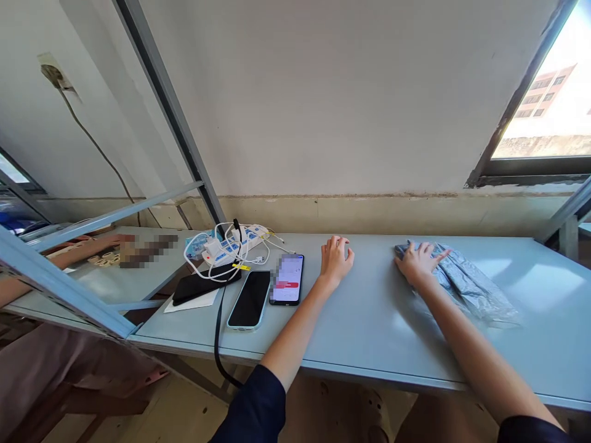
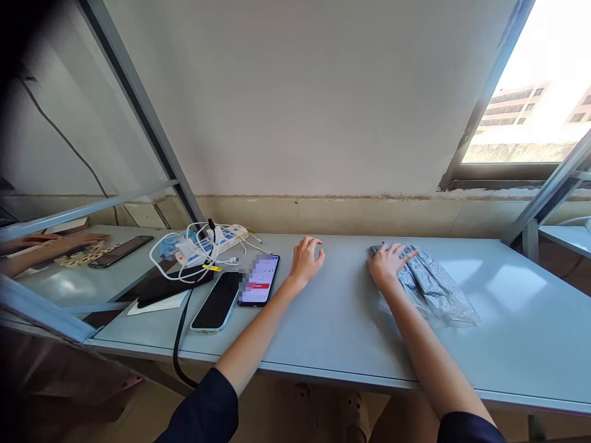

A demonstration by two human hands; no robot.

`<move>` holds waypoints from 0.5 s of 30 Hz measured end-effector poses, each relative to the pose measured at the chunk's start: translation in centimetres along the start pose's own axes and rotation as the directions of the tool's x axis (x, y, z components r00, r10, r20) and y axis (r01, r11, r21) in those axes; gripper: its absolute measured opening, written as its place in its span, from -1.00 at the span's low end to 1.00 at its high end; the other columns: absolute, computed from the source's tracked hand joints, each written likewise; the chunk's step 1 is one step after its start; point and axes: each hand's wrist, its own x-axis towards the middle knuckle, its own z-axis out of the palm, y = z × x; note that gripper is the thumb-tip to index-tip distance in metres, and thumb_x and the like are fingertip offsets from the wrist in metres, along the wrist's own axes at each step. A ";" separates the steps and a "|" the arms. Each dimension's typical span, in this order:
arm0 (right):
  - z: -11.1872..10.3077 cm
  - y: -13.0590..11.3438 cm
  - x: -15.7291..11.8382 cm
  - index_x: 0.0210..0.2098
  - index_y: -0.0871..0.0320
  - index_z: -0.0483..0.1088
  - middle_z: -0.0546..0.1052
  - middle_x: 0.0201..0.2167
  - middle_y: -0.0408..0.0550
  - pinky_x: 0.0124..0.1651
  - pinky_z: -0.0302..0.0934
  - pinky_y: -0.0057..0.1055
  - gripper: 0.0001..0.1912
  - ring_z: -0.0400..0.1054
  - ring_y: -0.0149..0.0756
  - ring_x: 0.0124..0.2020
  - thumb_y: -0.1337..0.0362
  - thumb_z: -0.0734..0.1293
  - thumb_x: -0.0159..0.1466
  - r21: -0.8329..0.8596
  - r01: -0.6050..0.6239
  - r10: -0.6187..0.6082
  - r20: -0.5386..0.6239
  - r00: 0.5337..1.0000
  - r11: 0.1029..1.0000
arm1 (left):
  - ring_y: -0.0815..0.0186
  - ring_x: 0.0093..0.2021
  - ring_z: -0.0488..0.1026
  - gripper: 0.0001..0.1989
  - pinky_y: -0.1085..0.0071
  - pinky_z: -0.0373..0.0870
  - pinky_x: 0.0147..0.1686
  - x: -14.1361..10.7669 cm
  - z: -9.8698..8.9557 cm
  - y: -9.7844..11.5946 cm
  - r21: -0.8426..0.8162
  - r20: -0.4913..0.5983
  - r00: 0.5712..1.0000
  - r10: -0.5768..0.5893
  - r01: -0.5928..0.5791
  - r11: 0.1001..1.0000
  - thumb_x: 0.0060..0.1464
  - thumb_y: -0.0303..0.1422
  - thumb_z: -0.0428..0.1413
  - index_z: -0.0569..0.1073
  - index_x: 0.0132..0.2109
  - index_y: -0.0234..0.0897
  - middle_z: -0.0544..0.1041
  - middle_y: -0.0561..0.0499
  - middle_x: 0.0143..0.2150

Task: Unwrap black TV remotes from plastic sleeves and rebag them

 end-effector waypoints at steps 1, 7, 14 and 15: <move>-0.3 -0.5 -0.2 0.10 0.24 0.37 0.34 0.10 0.44 0.10 -0.36 0.49 -0.41 0.03 0.43 0.21 0.08 0.26 0.14 -0.031 0.042 -0.041 0.034 0.999 0.999 | 0.23 -0.01 0.39 -0.82 0.30 0.28 0.00 -0.1 0.1 0.0 0.004 0.009 1.000 0.014 -0.014 1.000 0.14 -0.46 -0.01 0.40 -0.12 -0.21 0.42 -0.05 -0.05; -1.4 -2.4 -0.9 -0.23 0.15 0.55 0.52 -0.17 0.34 -0.10 0.15 0.29 -0.67 0.39 0.27 -0.10 0.13 0.29 0.11 -0.099 0.128 -0.112 0.150 0.982 0.987 | 0.22 0.01 0.38 -0.78 0.29 0.27 0.01 -1.0 1.7 0.5 0.054 0.135 0.982 0.131 -0.139 0.989 0.12 -0.48 -0.02 0.40 -0.10 -0.21 0.44 -0.06 -0.05; -1.7 -1.1 -0.4 -0.25 0.21 0.55 0.54 -0.30 0.35 -0.27 0.32 -0.04 -0.71 0.46 0.14 -0.20 0.24 0.26 0.13 -0.083 0.072 -0.059 0.151 0.987 0.994 | 0.21 -0.01 0.41 -0.74 0.28 0.29 0.01 -1.6 3.1 0.9 0.075 0.202 0.952 0.230 -0.249 0.965 0.11 -0.47 -0.01 0.41 -0.06 -0.20 0.46 -0.07 -0.04; -1.7 -0.8 -0.2 -0.26 0.21 0.55 0.54 -0.33 0.33 -0.27 0.32 -0.06 -0.72 0.47 0.13 -0.21 0.25 0.26 0.13 -0.086 0.061 -0.048 0.146 0.988 0.994 | 0.21 -0.02 0.41 -0.74 0.28 0.29 0.01 -1.5 3.2 0.8 0.074 0.192 0.953 0.236 -0.254 0.964 0.10 -0.47 -0.01 0.40 -0.05 -0.19 0.46 -0.06 -0.04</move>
